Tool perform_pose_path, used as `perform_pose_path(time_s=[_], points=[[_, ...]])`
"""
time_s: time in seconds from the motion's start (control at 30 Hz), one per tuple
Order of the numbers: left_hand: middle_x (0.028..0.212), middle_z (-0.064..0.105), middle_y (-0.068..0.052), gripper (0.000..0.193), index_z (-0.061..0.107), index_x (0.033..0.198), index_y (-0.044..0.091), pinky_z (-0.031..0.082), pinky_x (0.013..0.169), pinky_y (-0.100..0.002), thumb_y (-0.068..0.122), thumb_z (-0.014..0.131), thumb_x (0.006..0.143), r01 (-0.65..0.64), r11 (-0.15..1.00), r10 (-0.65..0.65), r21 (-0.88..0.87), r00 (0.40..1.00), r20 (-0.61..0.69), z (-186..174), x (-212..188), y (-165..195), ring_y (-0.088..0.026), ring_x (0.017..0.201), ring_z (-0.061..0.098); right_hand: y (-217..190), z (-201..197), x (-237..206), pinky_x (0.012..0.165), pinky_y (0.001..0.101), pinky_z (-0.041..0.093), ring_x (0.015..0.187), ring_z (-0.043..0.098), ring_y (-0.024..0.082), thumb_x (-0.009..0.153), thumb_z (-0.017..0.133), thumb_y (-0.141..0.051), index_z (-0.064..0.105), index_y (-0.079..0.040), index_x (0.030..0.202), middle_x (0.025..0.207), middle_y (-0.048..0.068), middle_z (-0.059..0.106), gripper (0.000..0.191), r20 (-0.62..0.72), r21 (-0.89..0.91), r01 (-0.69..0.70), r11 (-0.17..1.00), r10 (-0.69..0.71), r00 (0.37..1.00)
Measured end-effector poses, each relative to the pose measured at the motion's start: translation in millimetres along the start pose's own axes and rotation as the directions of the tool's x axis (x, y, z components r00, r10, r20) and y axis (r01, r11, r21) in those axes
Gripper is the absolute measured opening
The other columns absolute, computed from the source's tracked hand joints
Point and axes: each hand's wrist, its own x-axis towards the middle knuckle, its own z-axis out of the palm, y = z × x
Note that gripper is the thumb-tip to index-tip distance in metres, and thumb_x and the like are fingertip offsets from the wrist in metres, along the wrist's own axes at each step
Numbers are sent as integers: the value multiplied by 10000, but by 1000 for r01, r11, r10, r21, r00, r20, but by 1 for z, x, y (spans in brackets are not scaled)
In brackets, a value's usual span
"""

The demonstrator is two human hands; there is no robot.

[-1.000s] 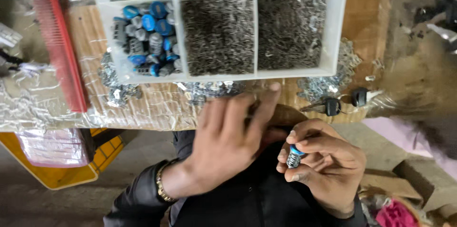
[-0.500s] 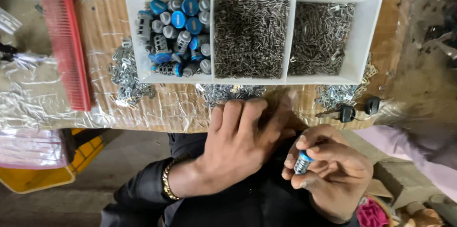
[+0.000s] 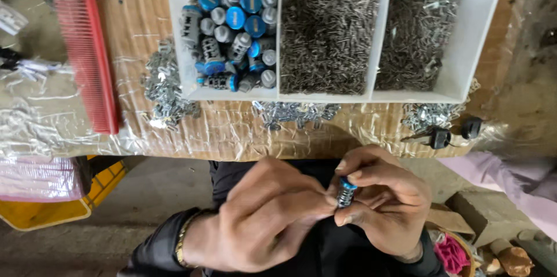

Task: The person picks small metal pins from a compartment tray and inserts them one at a time into a blue-capped plastic connector body held in the other hand, pressing each pin into place, then sets the assembled connector aside and starts the next one. A coworker across the table handles similar parts.

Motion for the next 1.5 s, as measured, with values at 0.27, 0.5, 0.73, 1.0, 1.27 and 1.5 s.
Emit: perform_pose_path(time_s=[0.27, 0.5, 0.73, 1.0, 1.27, 1.5], points=[[1073, 672, -90, 302, 710, 1131, 37, 546, 786, -337, 68, 863, 873, -124, 961, 91, 248, 986, 141, -3, 11, 7, -221, 918, 646, 14, -13, -14, 986, 288, 582, 816, 771, 167, 926, 845, -24, 701, 76, 1204, 1209, 215, 637, 328, -43, -152, 107, 983, -114, 993], [1019, 598, -25, 292, 709, 1141, 72, 453, 741, -295, 149, 839, 892, 640, 592, -506, -489, 768, 393, 13, 22, -5, -153, 816, 543, -31, -12, 9, 740, 319, 679, 872, 818, 238, 886, 804, -7, 695, 49, 1144, 1053, 163, 710, 285, 295, -427, 267, 864, -146, 944], [1092, 624, -71, 338, 716, 1195, 44, 495, 751, -303, 171, 833, 905, -55, 980, 9, 192, 973, 230, 80, 66, -4, -194, 907, 598, -34, -57, -8, 710, 331, 622, 809, 745, 254, 987, 692, 58, 595, 95, 1177, 968, 219, 723, 217, -127, -774, 251, 581, -530, 838], [965, 712, -93, 172, 700, 1066, 27, 505, 665, -361, 152, 692, 949, 304, 872, -217, -385, 943, 252, 40, 95, 10, -193, 719, 634, -46, -83, 12, 738, 335, 680, 790, 768, 256, 1041, 608, -21, 624, 129, 1153, 891, 240, 672, 188, -329, -461, 46, 886, -218, 919], [985, 625, -98, 230, 630, 1117, -1, 477, 672, -280, 159, 762, 1017, 275, 858, -398, -433, 890, -222, 26, -44, -19, -144, 788, 598, 24, -31, 5, 706, 294, 663, 812, 795, 229, 910, 705, 58, 667, 38, 1128, 946, 186, 751, 222, 238, -495, 405, 768, -328, 914], [889, 628, -74, 188, 683, 1023, 28, 449, 635, -274, 119, 814, 924, 254, 937, -306, -238, 927, -214, -4, 10, 11, -156, 710, 598, 1, 31, 41, 672, 307, 637, 786, 792, 220, 914, 763, 3, 674, 3, 1026, 899, 145, 749, 143, 316, -459, 451, 766, -333, 888]])
